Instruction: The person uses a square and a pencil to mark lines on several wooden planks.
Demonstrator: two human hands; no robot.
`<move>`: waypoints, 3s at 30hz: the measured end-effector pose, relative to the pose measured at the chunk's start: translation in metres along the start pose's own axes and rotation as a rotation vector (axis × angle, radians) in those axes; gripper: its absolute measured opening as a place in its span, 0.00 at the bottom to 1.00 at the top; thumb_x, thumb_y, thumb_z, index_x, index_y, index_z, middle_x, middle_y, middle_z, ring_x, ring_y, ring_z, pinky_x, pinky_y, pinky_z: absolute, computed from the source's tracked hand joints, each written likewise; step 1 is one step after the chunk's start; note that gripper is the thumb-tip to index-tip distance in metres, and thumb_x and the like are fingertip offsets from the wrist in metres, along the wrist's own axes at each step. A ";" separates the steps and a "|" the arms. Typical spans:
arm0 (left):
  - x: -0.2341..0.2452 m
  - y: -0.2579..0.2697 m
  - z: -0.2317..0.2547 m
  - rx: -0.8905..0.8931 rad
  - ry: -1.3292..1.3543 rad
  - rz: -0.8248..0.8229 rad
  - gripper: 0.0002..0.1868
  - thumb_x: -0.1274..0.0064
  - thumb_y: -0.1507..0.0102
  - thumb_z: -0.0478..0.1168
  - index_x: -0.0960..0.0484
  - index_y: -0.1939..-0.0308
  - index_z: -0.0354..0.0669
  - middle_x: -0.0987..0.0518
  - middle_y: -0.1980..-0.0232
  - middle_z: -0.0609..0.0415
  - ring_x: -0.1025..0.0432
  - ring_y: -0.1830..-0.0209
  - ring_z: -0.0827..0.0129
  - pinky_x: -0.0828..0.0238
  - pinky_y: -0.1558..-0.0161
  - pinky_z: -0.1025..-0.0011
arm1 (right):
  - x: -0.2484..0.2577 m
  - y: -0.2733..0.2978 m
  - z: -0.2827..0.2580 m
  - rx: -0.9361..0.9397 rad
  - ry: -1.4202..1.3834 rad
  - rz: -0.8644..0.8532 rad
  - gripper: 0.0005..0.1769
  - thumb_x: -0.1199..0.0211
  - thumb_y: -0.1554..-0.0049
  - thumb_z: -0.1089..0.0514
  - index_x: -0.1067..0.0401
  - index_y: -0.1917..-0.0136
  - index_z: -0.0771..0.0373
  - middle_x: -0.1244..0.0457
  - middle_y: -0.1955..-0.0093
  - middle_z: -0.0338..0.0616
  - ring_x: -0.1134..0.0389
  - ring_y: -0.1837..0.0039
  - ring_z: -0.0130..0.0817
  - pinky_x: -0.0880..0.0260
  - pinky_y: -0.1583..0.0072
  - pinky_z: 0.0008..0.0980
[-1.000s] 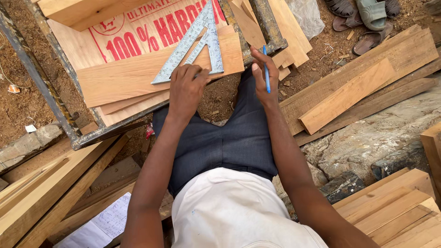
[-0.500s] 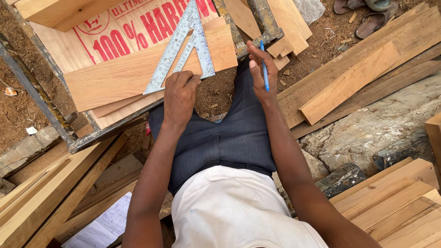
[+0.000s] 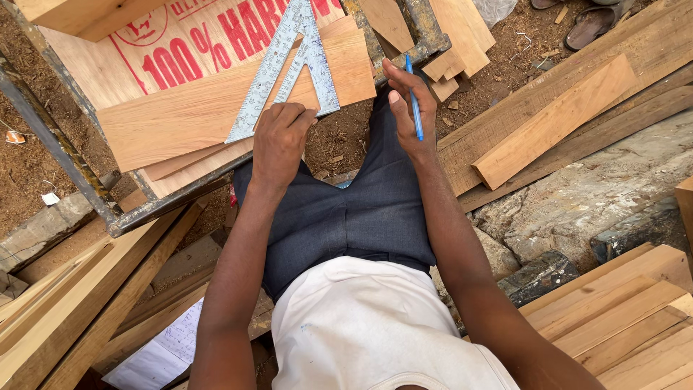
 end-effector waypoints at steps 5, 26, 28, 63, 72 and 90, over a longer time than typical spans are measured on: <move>-0.001 -0.002 -0.001 0.026 0.023 -0.004 0.08 0.37 0.38 0.32 0.12 0.54 0.38 0.20 0.57 0.56 0.26 0.54 0.64 0.29 0.49 0.64 | -0.001 -0.003 -0.004 -0.052 0.028 0.040 0.26 0.53 0.27 0.51 0.39 0.20 0.61 0.34 0.27 0.50 0.35 0.23 0.39 0.35 0.22 0.42; -0.006 -0.003 -0.008 0.046 -0.002 -0.085 0.09 0.37 0.37 0.33 0.11 0.53 0.41 0.22 0.59 0.58 0.28 0.56 0.68 0.29 0.50 0.66 | -0.070 -0.092 -0.022 -0.171 0.479 -0.180 0.13 0.38 0.35 0.56 0.21 0.41 0.64 0.27 0.57 0.44 0.26 0.57 0.24 0.26 0.56 0.27; -0.005 -0.006 -0.010 0.005 0.015 -0.110 0.09 0.36 0.38 0.36 0.11 0.53 0.42 0.22 0.57 0.57 0.28 0.50 0.65 0.30 0.44 0.63 | -0.069 -0.092 -0.022 -0.162 0.484 -0.181 0.14 0.38 0.36 0.56 0.21 0.41 0.64 0.27 0.57 0.44 0.26 0.57 0.24 0.26 0.56 0.27; 0.018 0.003 -0.044 0.193 0.449 0.078 0.11 0.42 0.31 0.45 0.17 0.54 0.40 0.18 0.47 0.50 0.25 0.39 0.56 0.30 0.35 0.52 | -0.039 0.018 -0.098 -0.318 0.106 -0.153 0.20 0.46 0.30 0.55 0.32 0.29 0.66 0.34 0.32 0.52 0.29 0.33 0.35 0.27 0.33 0.32; -0.061 0.102 -0.057 0.759 1.798 1.068 0.12 0.47 0.26 0.42 0.30 0.48 0.38 0.20 0.47 0.50 0.25 0.44 0.69 0.25 0.42 0.67 | -0.164 0.033 -0.129 0.224 0.751 -0.503 0.19 0.30 0.42 0.60 0.29 0.40 0.66 0.36 0.28 0.57 0.36 0.27 0.56 0.33 0.33 0.48; 0.079 0.113 -0.093 0.296 -0.078 0.306 0.08 0.47 0.39 0.34 0.18 0.57 0.35 0.24 0.54 0.52 0.30 0.47 0.62 0.32 0.38 0.64 | -0.257 0.005 -0.077 0.368 0.828 -0.684 0.39 0.31 0.41 0.66 0.44 0.21 0.71 0.32 0.47 0.52 0.30 0.38 0.52 0.29 0.35 0.45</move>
Point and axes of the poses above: each hand's wrist, its own y-axis away from the middle knuckle, its own x-axis out of the back of the hand, z = x × y, the point moved 8 cm from there along -y, towards the middle knuckle
